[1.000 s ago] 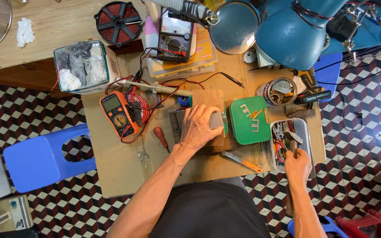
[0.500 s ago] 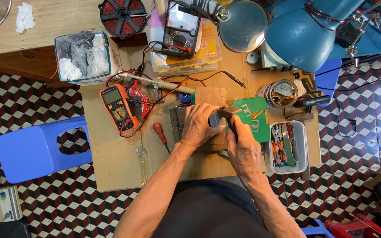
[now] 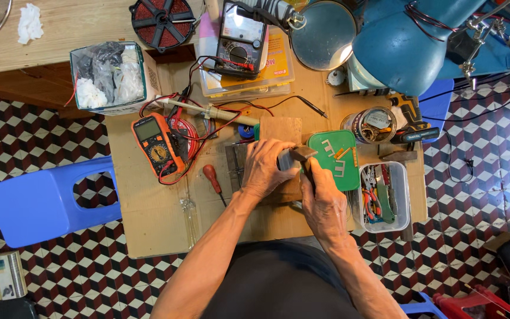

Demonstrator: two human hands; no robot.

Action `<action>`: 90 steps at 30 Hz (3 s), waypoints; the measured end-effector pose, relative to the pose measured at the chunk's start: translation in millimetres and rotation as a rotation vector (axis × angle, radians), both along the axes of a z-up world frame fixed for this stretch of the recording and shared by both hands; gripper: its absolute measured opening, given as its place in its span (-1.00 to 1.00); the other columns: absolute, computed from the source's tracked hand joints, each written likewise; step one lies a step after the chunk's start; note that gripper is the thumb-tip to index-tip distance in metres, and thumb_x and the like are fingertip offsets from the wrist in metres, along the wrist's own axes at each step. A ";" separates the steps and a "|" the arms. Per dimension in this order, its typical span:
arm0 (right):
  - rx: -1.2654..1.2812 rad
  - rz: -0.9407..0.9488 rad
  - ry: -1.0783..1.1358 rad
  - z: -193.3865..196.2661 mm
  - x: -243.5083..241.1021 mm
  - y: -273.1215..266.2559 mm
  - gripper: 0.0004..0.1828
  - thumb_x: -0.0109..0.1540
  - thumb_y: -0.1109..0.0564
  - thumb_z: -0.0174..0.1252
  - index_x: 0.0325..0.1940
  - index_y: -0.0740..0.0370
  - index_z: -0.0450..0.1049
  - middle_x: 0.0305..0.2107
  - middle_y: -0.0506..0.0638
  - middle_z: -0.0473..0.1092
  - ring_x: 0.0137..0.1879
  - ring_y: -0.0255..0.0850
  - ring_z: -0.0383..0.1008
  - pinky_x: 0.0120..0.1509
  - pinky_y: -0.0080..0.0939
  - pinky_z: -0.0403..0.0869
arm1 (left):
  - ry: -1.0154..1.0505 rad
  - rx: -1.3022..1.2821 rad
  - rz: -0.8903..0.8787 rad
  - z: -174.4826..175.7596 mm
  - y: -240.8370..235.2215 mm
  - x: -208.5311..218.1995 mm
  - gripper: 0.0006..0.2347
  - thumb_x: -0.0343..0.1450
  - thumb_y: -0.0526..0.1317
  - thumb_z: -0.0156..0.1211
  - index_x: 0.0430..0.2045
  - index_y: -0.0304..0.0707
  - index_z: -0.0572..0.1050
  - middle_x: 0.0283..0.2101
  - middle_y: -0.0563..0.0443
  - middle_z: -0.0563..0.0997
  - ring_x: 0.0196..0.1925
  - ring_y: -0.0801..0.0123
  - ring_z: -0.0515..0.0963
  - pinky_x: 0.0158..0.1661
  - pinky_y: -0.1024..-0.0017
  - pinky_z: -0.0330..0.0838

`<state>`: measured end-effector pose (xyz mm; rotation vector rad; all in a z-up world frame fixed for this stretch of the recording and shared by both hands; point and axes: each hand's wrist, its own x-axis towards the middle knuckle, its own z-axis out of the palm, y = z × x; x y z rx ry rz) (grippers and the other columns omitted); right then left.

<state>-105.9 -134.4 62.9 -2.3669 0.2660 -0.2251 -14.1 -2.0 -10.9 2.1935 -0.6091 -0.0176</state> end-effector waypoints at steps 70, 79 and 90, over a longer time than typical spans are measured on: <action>0.532 -0.102 -0.003 26.8 26.0 -51.4 -0.81 0.32 0.18 0.21 -0.03 0.29 0.60 -0.18 -0.03 0.55 -0.04 -0.34 0.55 0.08 -0.35 0.47 | 0.919 -0.669 -0.002 65.1 -34.2 -9.7 -0.61 0.47 -0.27 0.24 0.22 -0.31 0.45 0.10 -0.02 0.64 0.10 0.52 0.61 0.10 0.58 0.49; 0.558 -0.038 0.055 37.3 29.5 -52.5 -0.80 0.31 0.17 0.21 -0.03 0.29 0.61 -0.19 -0.03 0.56 -0.05 -0.32 0.56 0.06 -0.35 0.47 | 0.868 -0.615 0.009 56.5 -29.2 -10.4 -0.64 0.46 -0.29 0.27 0.18 -0.25 0.52 0.07 0.02 0.65 0.08 0.53 0.59 0.05 0.54 0.50; 0.524 -0.005 0.019 30.2 27.3 -52.7 -0.83 0.31 0.19 0.21 -0.06 0.30 0.61 -0.21 -0.02 0.55 -0.08 -0.31 0.55 0.04 -0.34 0.48 | 0.886 -0.658 -0.003 52.0 -28.3 -11.6 -0.65 0.46 -0.30 0.27 0.17 -0.27 0.51 0.08 0.02 0.64 0.11 0.50 0.59 0.14 0.51 0.50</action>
